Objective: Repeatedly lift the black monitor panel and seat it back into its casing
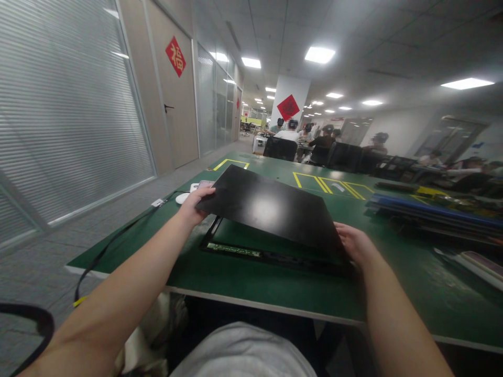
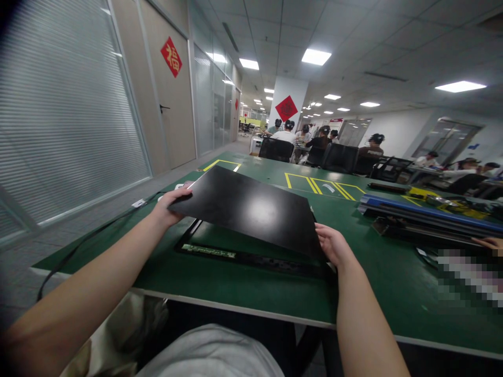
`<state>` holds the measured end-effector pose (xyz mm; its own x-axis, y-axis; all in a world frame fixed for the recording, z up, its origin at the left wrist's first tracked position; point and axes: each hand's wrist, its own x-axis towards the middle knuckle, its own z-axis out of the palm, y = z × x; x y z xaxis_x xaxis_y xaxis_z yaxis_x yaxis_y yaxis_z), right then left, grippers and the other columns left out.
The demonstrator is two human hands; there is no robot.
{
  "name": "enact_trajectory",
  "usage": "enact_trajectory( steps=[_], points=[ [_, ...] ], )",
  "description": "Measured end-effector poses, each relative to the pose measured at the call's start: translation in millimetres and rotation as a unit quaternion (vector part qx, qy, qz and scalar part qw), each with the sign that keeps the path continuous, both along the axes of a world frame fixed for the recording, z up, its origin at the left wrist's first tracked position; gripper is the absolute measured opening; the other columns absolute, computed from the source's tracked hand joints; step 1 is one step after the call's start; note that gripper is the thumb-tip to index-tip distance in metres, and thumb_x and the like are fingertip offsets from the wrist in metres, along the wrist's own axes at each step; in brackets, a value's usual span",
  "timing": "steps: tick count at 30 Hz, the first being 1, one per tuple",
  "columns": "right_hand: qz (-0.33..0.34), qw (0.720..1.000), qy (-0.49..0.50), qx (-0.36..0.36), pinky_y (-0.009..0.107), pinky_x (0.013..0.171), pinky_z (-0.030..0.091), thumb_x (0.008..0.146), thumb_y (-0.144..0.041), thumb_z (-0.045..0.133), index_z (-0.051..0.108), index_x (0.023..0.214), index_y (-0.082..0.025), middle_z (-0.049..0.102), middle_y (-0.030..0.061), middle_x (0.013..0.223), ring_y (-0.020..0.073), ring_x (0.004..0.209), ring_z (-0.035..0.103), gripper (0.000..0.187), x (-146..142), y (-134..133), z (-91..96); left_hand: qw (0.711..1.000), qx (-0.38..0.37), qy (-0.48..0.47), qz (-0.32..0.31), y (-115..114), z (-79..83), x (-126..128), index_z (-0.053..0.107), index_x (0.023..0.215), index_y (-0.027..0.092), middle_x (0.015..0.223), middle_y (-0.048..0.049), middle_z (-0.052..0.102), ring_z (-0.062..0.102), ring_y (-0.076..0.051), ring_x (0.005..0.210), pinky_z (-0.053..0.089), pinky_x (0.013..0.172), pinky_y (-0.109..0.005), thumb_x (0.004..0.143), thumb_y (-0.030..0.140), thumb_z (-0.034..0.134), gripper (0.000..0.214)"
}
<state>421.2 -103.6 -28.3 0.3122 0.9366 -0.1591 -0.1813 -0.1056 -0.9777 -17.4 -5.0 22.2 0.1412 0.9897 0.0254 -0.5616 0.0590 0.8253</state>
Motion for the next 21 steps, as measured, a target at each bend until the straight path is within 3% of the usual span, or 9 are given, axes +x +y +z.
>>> enact_trajectory(
  steps=[7, 13, 18, 21],
  points=[
    [-0.138, 0.989, -0.052, 0.008, 0.02, 0.044, 0.047, 0.069, -0.014, 0.057, 0.06, 0.097, -0.014, 0.071, 0.0098, 0.069, 0.0141, 0.051, 0.062, 0.028, 10.2, 3.8, -5.7, 1.0, 0.0, 0.015, 0.006, 8.5, -11.6, 1.8, 0.072, 0.089, 0.008, 0.076, -0.0066, 0.075, 0.068, -0.016, 0.059, 0.054, 0.054, -0.023, 0.061, 0.005, 0.064, 0.029],
    [-0.165, 0.981, -0.106, 0.0, 0.021, 0.041, 0.046, 0.065, -0.013, 0.057, 0.059, 0.093, -0.016, 0.07, 0.0082, 0.063, 0.0156, 0.048, 0.062, 0.027, 4.0, 2.7, -3.9, 0.999, 0.017, 0.034, 0.004, 13.3, -18.5, 1.9, 0.073, 0.092, 0.008, 0.081, -0.0088, 0.076, 0.07, -0.019, 0.065, 0.054, 0.055, -0.024, 0.058, 0.007, 0.069, 0.034],
    [-0.19, 0.97, -0.152, 0.009, 0.016, 0.034, 0.031, 0.063, -0.013, 0.057, 0.063, 0.086, -0.016, 0.069, 0.0061, 0.06, 0.0107, 0.042, 0.055, 0.024, 0.8, 2.1, -1.6, 0.999, 0.008, 0.047, 0.02, 11.4, -20.1, 3.7, 0.073, 0.091, 0.009, 0.083, -0.0095, 0.076, 0.07, -0.019, 0.065, 0.053, 0.054, -0.024, 0.055, 0.007, 0.073, 0.036],
    [-0.203, 0.964, -0.171, 0.015, 0.017, 0.035, 0.031, 0.062, -0.014, 0.057, 0.064, 0.083, -0.015, 0.068, 0.0062, 0.057, 0.0084, 0.038, 0.048, 0.022, -0.1, 1.8, -1.8, 0.998, 0.006, 0.06, 0.027, 8.8, -19.7, 5.6, 0.073, 0.088, 0.009, 0.078, -0.009, 0.076, 0.068, -0.017, 0.059, 0.052, 0.052, -0.023, 0.056, 0.008, 0.073, 0.031]
  ],
)
